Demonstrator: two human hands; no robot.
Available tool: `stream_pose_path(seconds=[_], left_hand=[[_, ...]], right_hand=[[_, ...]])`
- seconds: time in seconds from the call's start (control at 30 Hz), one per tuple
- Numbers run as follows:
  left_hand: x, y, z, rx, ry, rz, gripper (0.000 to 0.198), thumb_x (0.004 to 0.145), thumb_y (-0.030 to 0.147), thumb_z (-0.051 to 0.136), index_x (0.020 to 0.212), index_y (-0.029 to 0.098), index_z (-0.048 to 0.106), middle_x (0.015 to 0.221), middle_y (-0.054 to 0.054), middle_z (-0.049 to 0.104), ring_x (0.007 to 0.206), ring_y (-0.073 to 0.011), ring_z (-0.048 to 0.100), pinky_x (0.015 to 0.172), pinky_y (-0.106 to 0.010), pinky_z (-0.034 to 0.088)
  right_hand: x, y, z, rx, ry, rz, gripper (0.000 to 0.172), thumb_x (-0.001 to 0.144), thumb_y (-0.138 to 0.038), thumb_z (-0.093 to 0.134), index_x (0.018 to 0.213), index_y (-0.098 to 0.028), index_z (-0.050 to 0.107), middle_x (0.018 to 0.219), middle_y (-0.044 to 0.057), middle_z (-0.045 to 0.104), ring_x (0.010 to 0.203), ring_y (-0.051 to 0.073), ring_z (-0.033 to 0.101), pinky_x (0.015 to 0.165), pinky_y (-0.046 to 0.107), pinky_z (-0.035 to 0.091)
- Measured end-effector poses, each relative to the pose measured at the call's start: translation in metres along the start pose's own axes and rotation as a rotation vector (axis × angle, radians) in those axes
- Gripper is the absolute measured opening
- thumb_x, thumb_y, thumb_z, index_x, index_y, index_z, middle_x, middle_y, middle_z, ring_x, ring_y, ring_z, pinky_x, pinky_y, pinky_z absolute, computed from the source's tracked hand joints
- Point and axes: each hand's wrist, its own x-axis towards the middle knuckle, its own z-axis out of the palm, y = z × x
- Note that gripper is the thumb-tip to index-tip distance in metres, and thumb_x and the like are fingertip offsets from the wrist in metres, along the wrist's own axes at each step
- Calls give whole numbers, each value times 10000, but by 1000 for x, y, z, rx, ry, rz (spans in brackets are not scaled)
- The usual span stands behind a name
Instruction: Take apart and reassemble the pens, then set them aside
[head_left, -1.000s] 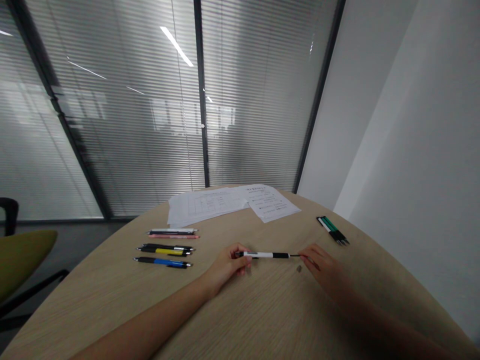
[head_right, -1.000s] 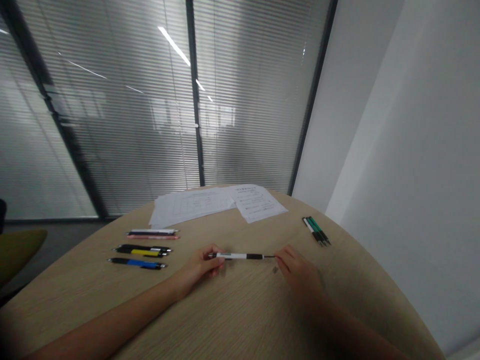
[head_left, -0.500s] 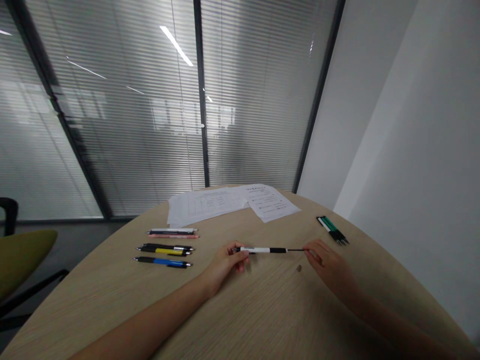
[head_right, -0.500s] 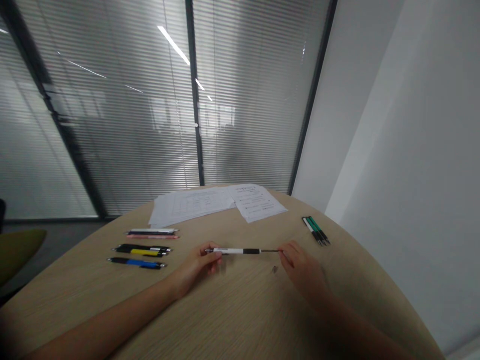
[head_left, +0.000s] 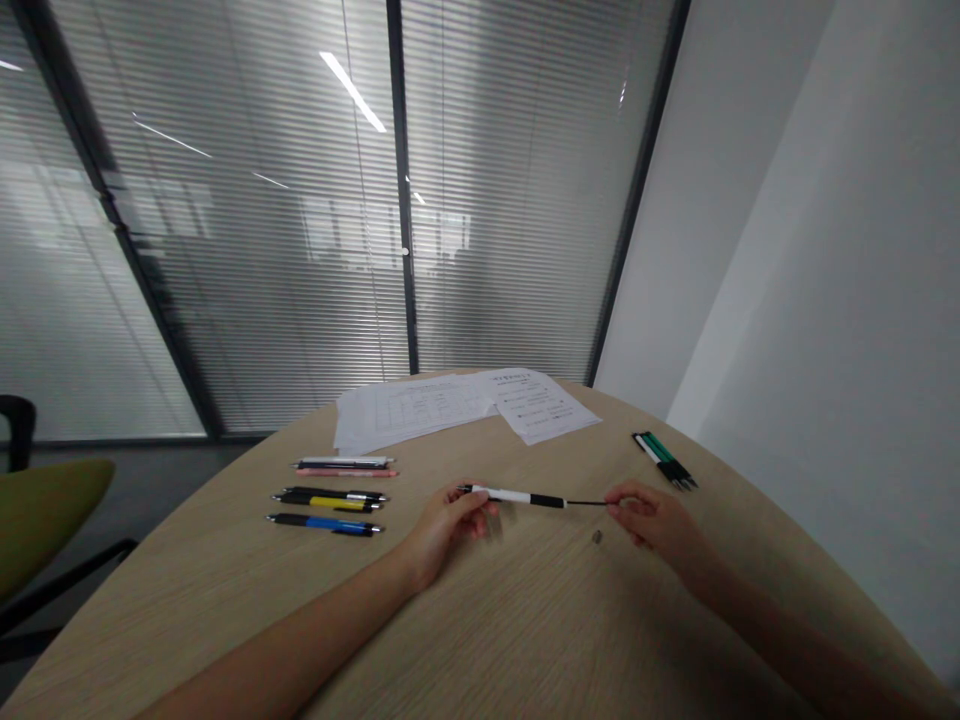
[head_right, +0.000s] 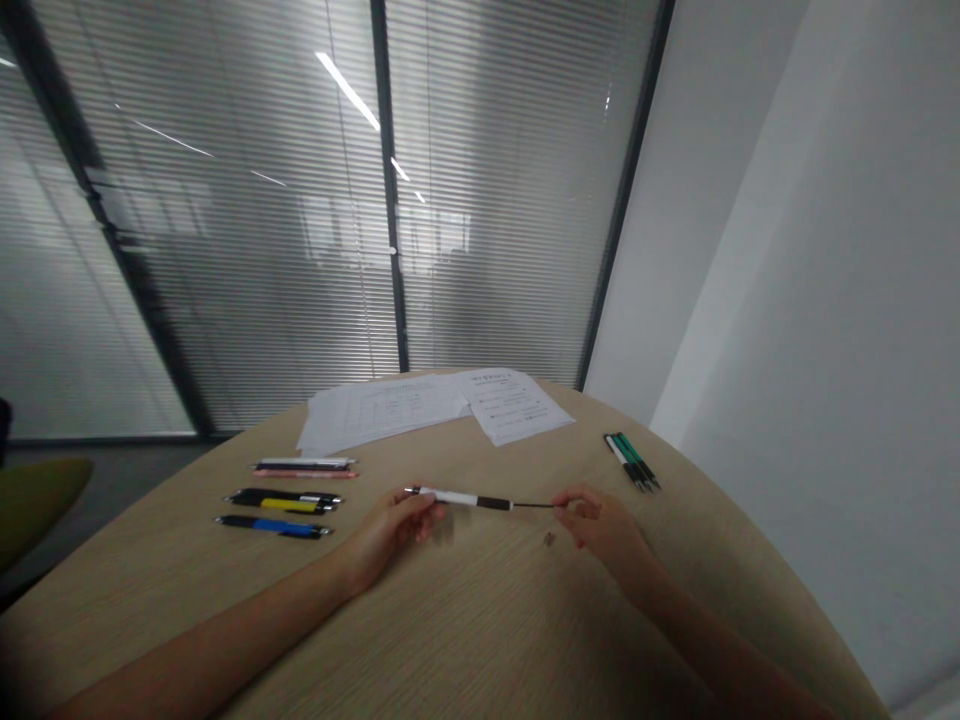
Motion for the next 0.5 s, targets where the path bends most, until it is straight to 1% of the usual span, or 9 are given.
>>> stream_pose_path(seconds=[0.13, 0.27, 0.37, 0.5], left_hand=[[0, 1, 1, -35, -3, 1, 118, 656, 201, 626, 671, 92, 582, 619, -38, 628, 436, -61, 463, 432, -166, 363], [1, 2, 0, -78, 12, -4, 94, 695, 169, 592, 651, 86, 587, 629, -46, 632, 443, -63, 476, 427, -159, 375], [2, 3, -2, -133, 48, -22, 86, 715, 134, 569, 641, 91, 582, 629, -43, 636, 443, -59, 490, 438, -150, 389], [3, 4, -2, -181, 91, -67, 111, 743, 96, 529, 641, 100, 571, 622, -43, 643, 441, -61, 509, 449, -145, 415]], right_hand=[[-4, -5, -1, 185, -10, 80, 241, 550, -354, 581, 693, -162, 550, 404, -76, 388, 378, 69, 338, 387, 207, 219], [-5, -5, -2, 319, -1, 100, 275, 551, -339, 613, 745, -151, 562, 425, -71, 410, 400, 67, 352, 400, 209, 228], [-5, -4, -2, 350, 25, 90, 302, 553, -345, 628, 771, -147, 563, 437, -71, 417, 405, 67, 360, 405, 211, 236], [-5, -5, -2, 320, 59, 69, 303, 552, -376, 632, 737, -146, 562, 427, -71, 410, 396, 69, 362, 403, 214, 239]])
